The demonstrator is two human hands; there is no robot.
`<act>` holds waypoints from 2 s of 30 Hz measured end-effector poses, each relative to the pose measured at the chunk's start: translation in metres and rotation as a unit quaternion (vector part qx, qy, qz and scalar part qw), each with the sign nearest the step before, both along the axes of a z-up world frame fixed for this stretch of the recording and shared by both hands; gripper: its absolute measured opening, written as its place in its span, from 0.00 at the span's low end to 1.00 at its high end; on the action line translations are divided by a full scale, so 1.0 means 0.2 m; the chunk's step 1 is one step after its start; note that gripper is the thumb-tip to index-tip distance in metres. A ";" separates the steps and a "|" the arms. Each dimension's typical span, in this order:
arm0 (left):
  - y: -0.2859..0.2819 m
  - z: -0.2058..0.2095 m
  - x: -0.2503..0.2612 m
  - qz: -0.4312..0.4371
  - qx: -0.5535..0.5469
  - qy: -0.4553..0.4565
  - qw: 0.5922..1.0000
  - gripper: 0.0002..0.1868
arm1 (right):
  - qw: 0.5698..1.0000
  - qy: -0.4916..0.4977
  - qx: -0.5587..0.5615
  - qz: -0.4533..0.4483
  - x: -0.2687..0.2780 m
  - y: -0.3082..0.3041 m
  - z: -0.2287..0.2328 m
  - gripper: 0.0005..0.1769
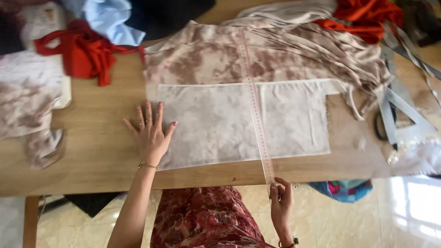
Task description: The person cuts a piece of light-colored fabric using scissors, then smooths it on the table. They use a ruler and a pen to measure and mark lines on the fabric for further cutting or sewing.
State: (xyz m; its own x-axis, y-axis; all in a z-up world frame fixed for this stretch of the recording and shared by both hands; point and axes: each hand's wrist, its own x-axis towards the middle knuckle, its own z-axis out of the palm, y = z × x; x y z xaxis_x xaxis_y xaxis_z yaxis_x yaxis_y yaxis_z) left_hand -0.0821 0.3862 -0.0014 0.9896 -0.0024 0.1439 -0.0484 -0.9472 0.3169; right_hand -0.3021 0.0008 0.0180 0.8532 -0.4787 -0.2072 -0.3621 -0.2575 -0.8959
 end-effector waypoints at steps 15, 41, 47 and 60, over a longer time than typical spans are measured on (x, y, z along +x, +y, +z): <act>0.27 -0.10 0.15 -0.110 -0.082 -0.090 0.986 0.38 | 0.998 0.056 0.024 -0.010 -0.01 0.75 0.11 0.14; -0.09 -0.02 0.39 -0.397 -0.053 -0.017 0.916 0.44 | 0.991 0.059 -0.087 -0.085 -0.01 1.11 0.08 0.15; -0.09 -0.07 0.39 -0.397 -0.062 -0.026 0.915 0.44 | 0.990 0.078 -0.098 -0.063 -0.01 1.10 0.12 0.15; -0.11 -0.10 0.40 -0.384 -0.056 -0.044 0.921 0.42 | 0.924 -0.091 -0.370 -0.010 0.16 0.89 0.13 0.13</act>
